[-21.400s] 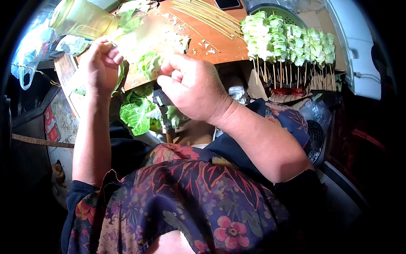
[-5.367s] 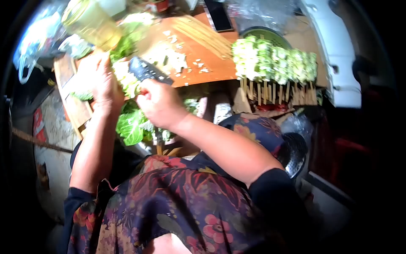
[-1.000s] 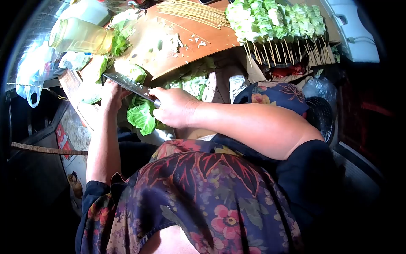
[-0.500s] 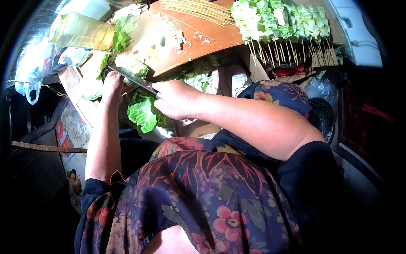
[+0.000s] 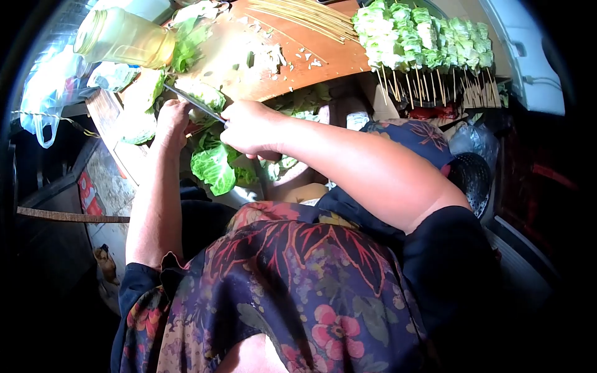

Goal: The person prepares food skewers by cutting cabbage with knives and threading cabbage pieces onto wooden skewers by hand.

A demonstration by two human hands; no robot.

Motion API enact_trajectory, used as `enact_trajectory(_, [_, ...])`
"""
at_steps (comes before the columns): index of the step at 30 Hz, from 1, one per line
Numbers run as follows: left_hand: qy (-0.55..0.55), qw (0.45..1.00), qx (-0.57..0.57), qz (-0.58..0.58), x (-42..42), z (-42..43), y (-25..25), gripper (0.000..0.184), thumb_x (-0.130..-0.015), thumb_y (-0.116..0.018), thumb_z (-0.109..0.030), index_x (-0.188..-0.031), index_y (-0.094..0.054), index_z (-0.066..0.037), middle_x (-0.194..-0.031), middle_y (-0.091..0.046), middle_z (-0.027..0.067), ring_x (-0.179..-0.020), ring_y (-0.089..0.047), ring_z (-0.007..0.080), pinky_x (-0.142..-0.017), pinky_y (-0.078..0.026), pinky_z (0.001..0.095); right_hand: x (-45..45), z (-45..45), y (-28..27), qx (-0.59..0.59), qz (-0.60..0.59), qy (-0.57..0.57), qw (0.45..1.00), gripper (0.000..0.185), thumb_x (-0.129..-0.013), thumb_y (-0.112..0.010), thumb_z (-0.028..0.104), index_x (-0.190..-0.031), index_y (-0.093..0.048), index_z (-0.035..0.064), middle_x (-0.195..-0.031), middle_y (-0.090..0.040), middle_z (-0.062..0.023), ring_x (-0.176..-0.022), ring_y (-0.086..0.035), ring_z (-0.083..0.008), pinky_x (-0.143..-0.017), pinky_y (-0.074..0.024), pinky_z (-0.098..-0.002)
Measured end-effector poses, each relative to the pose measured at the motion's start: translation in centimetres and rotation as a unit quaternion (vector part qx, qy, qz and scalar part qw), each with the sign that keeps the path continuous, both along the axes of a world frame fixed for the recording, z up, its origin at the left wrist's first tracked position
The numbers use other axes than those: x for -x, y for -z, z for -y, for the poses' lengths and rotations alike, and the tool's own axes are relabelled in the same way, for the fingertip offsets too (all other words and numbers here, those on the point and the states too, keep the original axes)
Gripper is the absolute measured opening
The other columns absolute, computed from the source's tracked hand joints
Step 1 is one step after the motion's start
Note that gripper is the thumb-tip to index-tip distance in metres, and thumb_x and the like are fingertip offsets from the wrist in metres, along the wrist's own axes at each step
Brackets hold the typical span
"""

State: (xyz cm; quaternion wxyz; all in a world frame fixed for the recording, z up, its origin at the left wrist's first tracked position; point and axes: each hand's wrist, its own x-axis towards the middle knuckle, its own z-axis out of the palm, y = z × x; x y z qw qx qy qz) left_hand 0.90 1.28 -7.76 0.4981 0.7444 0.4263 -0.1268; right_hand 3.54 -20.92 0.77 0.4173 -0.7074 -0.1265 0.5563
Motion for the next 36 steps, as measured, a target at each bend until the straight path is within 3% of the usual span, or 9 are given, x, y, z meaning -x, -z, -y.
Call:
enact_trajectory(4, [-0.012,1.0,0.002,0.009,0.3,0.6,-0.1,0.039,-0.086,-0.064,-0.022,-0.112,-0.054,0.005,-0.093,-0.062,0.0145,-0.08,-0.064,0.0235,-0.065,-0.057,0.0366,0.0,-1.4,3.9,0.005,0.009,-0.006,1.0,0.035,-0.082,-0.055,0.016,-0.113,-0.058,0.0019,-0.066,-0.058,-0.0079,-0.053,-0.057,-0.0174,-0.049,-0.0494,-0.0322])
enact_trajectory(7, [-0.036,0.998,0.006,0.053,0.8,0.2,0.9,0.041,-0.086,-0.065,-0.025,-0.113,-0.053,0.003,-0.094,-0.062,0.0137,-0.079,-0.064,0.0226,-0.064,-0.057,0.0362,0.8,-1.9,5.8,-0.05,0.233,-0.01,0.971,0.045,-0.078,-0.058,0.021,-0.12,-0.057,0.0018,-0.082,-0.065,-0.0166,-0.077,-0.063,-0.025,-0.076,-0.0501,-0.0355])
enact_trajectory(10, [-0.041,0.998,0.014,0.051,1.6,1.4,-3.4,0.039,-0.087,-0.064,-0.027,-0.11,-0.055,0.003,-0.093,-0.063,0.0132,-0.079,-0.063,0.0216,-0.064,-0.057,0.0358,0.7,-1.7,5.7,-0.031,0.254,-0.051,0.965,0.05,-0.078,-0.059,0.021,-0.125,-0.056,0.0044,-0.087,-0.066,-0.0176,-0.08,-0.064,-0.0259,-0.077,-0.0503,-0.0356])
enact_trajectory(14, [0.098,0.937,-0.331,0.047,2.2,-3.0,-0.9,0.038,-0.083,-0.062,-0.018,-0.111,-0.057,0.007,-0.105,-0.062,0.024,-0.098,-0.061,0.0334,-0.086,-0.048,0.04,1.4,-0.9,4.5,-0.038,0.284,-0.041,0.957,0.051,-0.08,-0.059,0.022,-0.127,-0.054,0.0039,-0.091,-0.065,-0.018,-0.083,-0.064,-0.0263,-0.078,-0.0499,-0.0349])
enact_trajectory(18, [0.177,0.856,-0.472,0.119,2.5,0.5,-5.1,0.035,-0.082,-0.064,-0.016,-0.113,-0.056,0.0,-0.106,-0.06,0.0206,-0.1,-0.059,0.0346,-0.091,-0.045,0.0422,1.1,-0.5,1.2,-0.126,0.24,0.014,0.962,0.038,-0.079,-0.057,0.022,-0.113,-0.056,0.005,-0.087,-0.063,-0.0184,-0.08,-0.063,-0.0323,-0.076,-0.0495,-0.0396])
enact_trajectory(20, [0.246,0.866,-0.413,0.135,2.0,1.7,-5.7,0.038,-0.079,-0.065,-0.011,-0.115,-0.056,-0.006,-0.117,-0.057,0.0186,-0.109,-0.055,0.0352,-0.093,-0.044,0.0416,0.8,0.0,-0.7,-0.114,0.229,0.043,0.966,0.037,-0.08,-0.056,0.021,-0.113,-0.056,0.0036,-0.085,-0.064,-0.0179,-0.078,-0.063,-0.03,-0.074,-0.0492,-0.0397])
enact_trajectory(21, [0.279,0.849,-0.41,0.18,1.5,2.1,-5.2,0.036,-0.075,-0.065,-0.008,-0.111,-0.058,-0.009,-0.119,-0.057,0.0157,-0.111,-0.054,0.0352,-0.096,-0.044,0.0414,0.8,-0.1,-0.3,-0.166,0.203,0.078,0.962,0.053,-0.086,-0.059,0.019,-0.134,-0.046,0.0004,-0.072,-0.057,-0.0022,-0.052,-0.053,-0.0088,-0.05,-0.0447,-0.0235])
enact_trajectory(24, [0.385,0.747,-0.449,0.303,0.3,2.5,-3.4,0.034,-0.067,-0.058,0.003,-0.099,-0.061,-0.01,-0.117,-0.059,0.0136,-0.111,-0.054,0.034,-0.096,-0.044,0.0401,0.4,1.2,-0.5,-0.15,0.166,0.128,0.966,0.052,-0.086,-0.058,0.017,-0.133,-0.045,0.0002,-0.071,-0.055,-0.0006,-0.053,-0.052,-0.0075,-0.05,-0.0448,-0.0223])
enact_trajectory(36, [0.302,0.891,-0.297,0.163,0.2,3.3,-2.1,0.032,-0.07,-0.079,-0.019,-0.098,-0.064,-0.014,-0.107,-0.06,0.0074,-0.096,-0.062,0.0257,-0.082,-0.05,0.0354,1.2,3.9,-1.0,-0.09,0.258,0.08,0.959,0.051,-0.084,-0.058,0.018,-0.13,-0.046,-0.0006,-0.061,-0.053,-0.0056,-0.05,-0.053,-0.0126,-0.051,-0.0453,-0.0291])
